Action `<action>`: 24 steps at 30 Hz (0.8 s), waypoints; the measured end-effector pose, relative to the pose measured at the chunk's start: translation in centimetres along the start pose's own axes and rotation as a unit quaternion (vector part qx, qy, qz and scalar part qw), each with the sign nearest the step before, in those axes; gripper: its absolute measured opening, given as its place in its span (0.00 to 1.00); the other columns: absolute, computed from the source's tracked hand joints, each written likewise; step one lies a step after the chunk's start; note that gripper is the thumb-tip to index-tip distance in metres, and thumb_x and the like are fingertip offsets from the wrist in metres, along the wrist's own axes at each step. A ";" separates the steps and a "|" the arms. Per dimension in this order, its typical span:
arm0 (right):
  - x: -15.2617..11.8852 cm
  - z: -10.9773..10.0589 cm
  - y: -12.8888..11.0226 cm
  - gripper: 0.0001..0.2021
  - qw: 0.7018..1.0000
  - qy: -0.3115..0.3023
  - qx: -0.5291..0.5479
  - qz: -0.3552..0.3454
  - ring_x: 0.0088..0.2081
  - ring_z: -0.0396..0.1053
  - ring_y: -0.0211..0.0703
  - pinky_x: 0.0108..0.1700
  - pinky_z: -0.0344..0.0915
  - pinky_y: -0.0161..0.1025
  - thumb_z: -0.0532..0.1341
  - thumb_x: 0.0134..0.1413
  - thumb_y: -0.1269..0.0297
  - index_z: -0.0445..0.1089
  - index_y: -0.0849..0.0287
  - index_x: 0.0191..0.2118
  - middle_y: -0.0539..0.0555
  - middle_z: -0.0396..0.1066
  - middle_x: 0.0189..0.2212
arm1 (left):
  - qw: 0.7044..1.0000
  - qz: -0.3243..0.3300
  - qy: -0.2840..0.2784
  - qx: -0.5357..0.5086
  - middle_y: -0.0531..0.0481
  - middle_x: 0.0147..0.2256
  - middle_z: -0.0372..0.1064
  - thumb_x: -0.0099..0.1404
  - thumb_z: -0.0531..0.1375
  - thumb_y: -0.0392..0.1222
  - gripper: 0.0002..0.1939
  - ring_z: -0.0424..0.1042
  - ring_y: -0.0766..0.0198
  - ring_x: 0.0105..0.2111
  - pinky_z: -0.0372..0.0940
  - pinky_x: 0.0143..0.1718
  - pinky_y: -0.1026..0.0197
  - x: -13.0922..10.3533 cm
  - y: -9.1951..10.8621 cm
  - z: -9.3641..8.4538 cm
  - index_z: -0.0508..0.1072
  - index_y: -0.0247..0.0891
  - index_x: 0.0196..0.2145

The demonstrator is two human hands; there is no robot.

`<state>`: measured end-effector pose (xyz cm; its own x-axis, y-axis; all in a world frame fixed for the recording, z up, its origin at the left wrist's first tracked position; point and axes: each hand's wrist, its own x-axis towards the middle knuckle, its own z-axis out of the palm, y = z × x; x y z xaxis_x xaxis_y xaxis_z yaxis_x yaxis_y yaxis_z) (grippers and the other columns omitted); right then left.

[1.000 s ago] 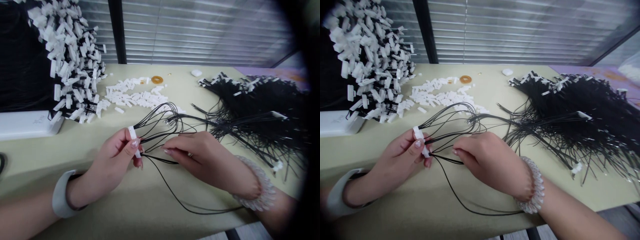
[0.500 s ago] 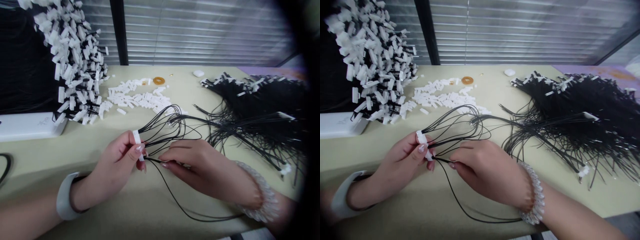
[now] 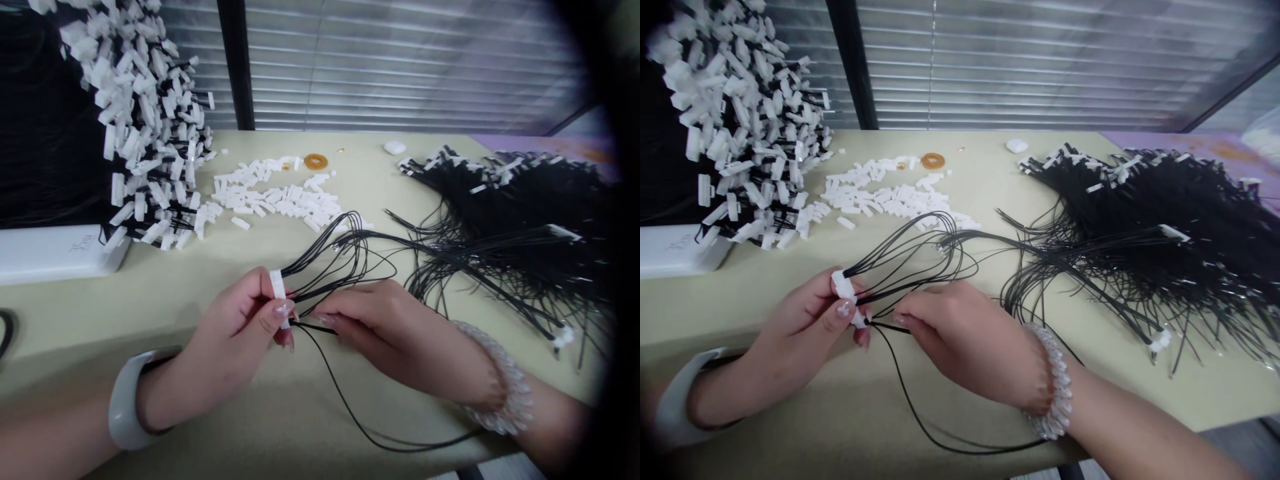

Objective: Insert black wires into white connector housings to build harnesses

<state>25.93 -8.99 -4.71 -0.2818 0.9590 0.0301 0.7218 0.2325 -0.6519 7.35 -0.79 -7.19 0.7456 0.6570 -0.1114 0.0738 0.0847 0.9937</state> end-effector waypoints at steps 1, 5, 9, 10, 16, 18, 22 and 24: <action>0.0 0.1 0.0 0.09 1.000 0.000 0.004 -0.004 0.28 0.63 0.31 0.32 0.56 0.30 0.51 0.59 0.70 0.69 0.57 0.37 0.47 0.67 0.26 | 1.000 -0.001 -0.003 0.000 0.56 0.27 0.60 0.65 0.52 0.43 0.05 0.67 0.72 0.24 0.65 0.26 0.68 0.0 0.0 0.0 0.63 0.39 0.35; 0.1 0.3 -0.2 0.09 1.000 0.002 0.014 -0.017 0.28 0.63 0.30 0.32 0.56 0.29 0.54 0.57 0.69 0.70 0.55 0.39 0.46 0.69 0.26 | 1.000 0.002 -0.010 0.008 0.56 0.26 0.61 0.65 0.52 0.44 0.06 0.67 0.72 0.24 0.65 0.27 0.69 0.0 0.0 0.0 0.63 0.40 0.34; 0.2 0.3 -0.2 0.09 1.000 -0.008 0.024 -0.013 0.28 0.63 0.29 0.32 0.55 0.28 0.52 0.59 0.68 0.70 0.55 0.38 0.45 0.68 0.25 | 1.000 0.004 -0.005 0.018 0.56 0.27 0.61 0.65 0.52 0.44 0.06 0.67 0.72 0.24 0.65 0.27 0.68 0.0 0.0 0.1 0.63 0.40 0.35; 0.2 0.3 -0.2 0.09 1.000 -0.010 0.024 -0.006 0.27 0.62 0.28 0.32 0.55 0.28 0.52 0.59 0.68 0.70 0.56 0.37 0.45 0.68 0.24 | 1.000 0.005 -0.004 0.021 0.56 0.27 0.61 0.65 0.52 0.44 0.06 0.67 0.72 0.24 0.65 0.27 0.68 0.0 0.0 0.1 0.63 0.40 0.35; 0.0 0.4 -0.4 0.08 1.000 -0.003 0.001 -0.001 0.26 0.62 0.28 0.32 0.55 0.28 0.53 0.57 0.69 0.69 0.54 0.34 0.43 0.67 0.23 | 0.999 0.012 -0.013 0.034 0.57 0.27 0.61 0.65 0.51 0.44 0.05 0.67 0.73 0.25 0.64 0.27 0.69 0.0 -0.1 0.0 0.62 0.41 0.35; 0.0 0.6 -0.4 0.08 1.000 0.004 -0.014 -0.013 0.27 0.63 0.28 0.33 0.56 0.28 0.53 0.57 0.69 0.69 0.54 0.36 0.43 0.68 0.25 | 0.999 0.016 -0.018 0.036 0.57 0.26 0.61 0.66 0.51 0.44 0.05 0.67 0.73 0.25 0.64 0.27 0.69 -0.1 0.0 -0.1 0.62 0.41 0.34; 0.0 1.2 -0.4 0.09 0.995 0.025 -0.097 -0.013 0.32 0.65 0.34 0.39 0.59 0.33 0.51 0.58 0.68 0.69 0.56 0.36 0.48 0.68 0.27 | 0.998 0.020 -0.017 0.055 0.57 0.26 0.62 0.66 0.51 0.43 0.06 0.67 0.72 0.25 0.63 0.27 0.69 -0.2 0.0 -0.1 0.62 0.40 0.34; 0.0 1.5 -0.4 0.09 0.988 0.026 -0.150 -0.027 0.33 0.64 0.37 0.40 0.60 0.35 0.51 0.58 0.69 0.68 0.59 0.36 0.51 0.67 0.28 | 0.997 0.020 -0.011 0.068 0.57 0.26 0.62 0.66 0.50 0.44 0.06 0.66 0.71 0.25 0.63 0.28 0.68 -0.1 -0.2 -0.2 0.62 0.40 0.35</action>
<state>24.71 -9.33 -5.59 -0.2980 0.9490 0.1025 0.8637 0.3138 -0.3943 7.12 -0.73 -7.39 0.7641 0.6411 -0.0718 0.1308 -0.0449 0.9904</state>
